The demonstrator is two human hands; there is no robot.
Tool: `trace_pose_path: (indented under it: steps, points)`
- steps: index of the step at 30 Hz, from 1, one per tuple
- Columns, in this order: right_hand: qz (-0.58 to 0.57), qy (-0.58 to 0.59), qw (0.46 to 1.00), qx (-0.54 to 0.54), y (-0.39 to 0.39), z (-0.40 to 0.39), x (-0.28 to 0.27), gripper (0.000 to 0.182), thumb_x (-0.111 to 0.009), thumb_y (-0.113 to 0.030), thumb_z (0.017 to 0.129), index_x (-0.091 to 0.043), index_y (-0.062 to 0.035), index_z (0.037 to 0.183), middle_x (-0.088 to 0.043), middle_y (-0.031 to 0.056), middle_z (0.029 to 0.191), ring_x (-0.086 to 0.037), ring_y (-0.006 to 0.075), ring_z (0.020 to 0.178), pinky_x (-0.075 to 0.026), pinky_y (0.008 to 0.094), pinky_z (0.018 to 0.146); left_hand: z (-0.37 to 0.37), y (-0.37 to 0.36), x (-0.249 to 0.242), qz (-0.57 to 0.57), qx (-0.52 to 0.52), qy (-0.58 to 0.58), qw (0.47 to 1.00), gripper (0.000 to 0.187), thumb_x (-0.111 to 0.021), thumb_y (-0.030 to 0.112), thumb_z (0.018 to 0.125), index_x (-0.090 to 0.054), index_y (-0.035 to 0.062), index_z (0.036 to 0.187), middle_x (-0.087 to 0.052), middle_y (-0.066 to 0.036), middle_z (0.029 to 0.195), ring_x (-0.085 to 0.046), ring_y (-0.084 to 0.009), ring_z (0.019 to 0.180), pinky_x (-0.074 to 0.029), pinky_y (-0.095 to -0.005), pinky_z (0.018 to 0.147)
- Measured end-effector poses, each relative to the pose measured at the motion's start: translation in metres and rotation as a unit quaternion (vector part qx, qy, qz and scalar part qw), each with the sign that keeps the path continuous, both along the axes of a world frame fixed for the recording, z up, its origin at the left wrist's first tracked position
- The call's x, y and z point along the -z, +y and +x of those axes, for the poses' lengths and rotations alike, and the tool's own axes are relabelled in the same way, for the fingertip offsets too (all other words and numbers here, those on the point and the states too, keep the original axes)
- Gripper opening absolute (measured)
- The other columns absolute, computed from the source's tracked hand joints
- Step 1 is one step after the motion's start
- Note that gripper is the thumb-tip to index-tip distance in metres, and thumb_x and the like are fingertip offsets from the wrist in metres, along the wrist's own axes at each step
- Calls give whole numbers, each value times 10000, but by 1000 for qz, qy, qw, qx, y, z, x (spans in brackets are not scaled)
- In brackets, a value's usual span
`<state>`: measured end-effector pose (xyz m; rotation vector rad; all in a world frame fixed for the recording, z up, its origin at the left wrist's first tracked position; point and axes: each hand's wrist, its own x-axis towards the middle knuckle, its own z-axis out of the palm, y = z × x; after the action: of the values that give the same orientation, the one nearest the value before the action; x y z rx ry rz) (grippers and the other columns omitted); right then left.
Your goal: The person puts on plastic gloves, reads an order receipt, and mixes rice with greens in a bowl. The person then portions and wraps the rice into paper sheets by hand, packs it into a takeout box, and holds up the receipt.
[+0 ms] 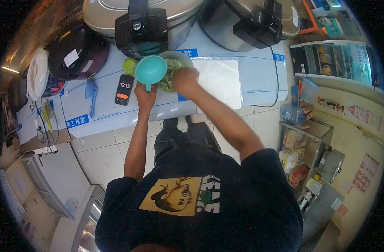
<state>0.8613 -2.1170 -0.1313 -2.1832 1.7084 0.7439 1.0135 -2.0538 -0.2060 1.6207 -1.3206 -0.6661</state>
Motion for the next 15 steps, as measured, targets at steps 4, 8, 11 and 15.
trace_pose_path:
  steps: [4,8,11,15]
  points:
    - [-35,12,995,-89,-19,-37,0,192,-557,-175,849,-733,-125,908,-710,71,913,-692,224,850,-527,362,642,-18,22,0,51,-78,50,994,137,-720,25,738,-587,0,755,-541,-120,756,-561,-300,696,-444,-412,649]
    - [-13,-26,983,-181,-18,-48,18,207,-568,-256,887,-720,-118,866,-706,95,876,-686,253,861,-539,388,690,-30,30,-2,48,-113,60,991,142,-724,18,741,-586,-1,771,-536,-118,739,-562,-293,680,-443,-409,646]
    - [-21,-62,979,-192,-11,-46,39,281,-574,-347,902,-713,-105,868,-701,116,813,-686,272,806,-531,399,715,-33,29,-11,58,-125,80,987,137,-718,1,738,-587,-2,780,-531,-120,726,-563,-295,682,-443,-408,647]
    - [-21,-138,970,-199,-17,-45,66,272,-559,-332,909,-706,-107,867,-693,134,764,-680,300,779,-510,426,739,-36,29,-9,64,-143,83,984,130,-707,-10,737,-586,-11,785,-537,-141,731,-570,-315,692,-443,-414,651]
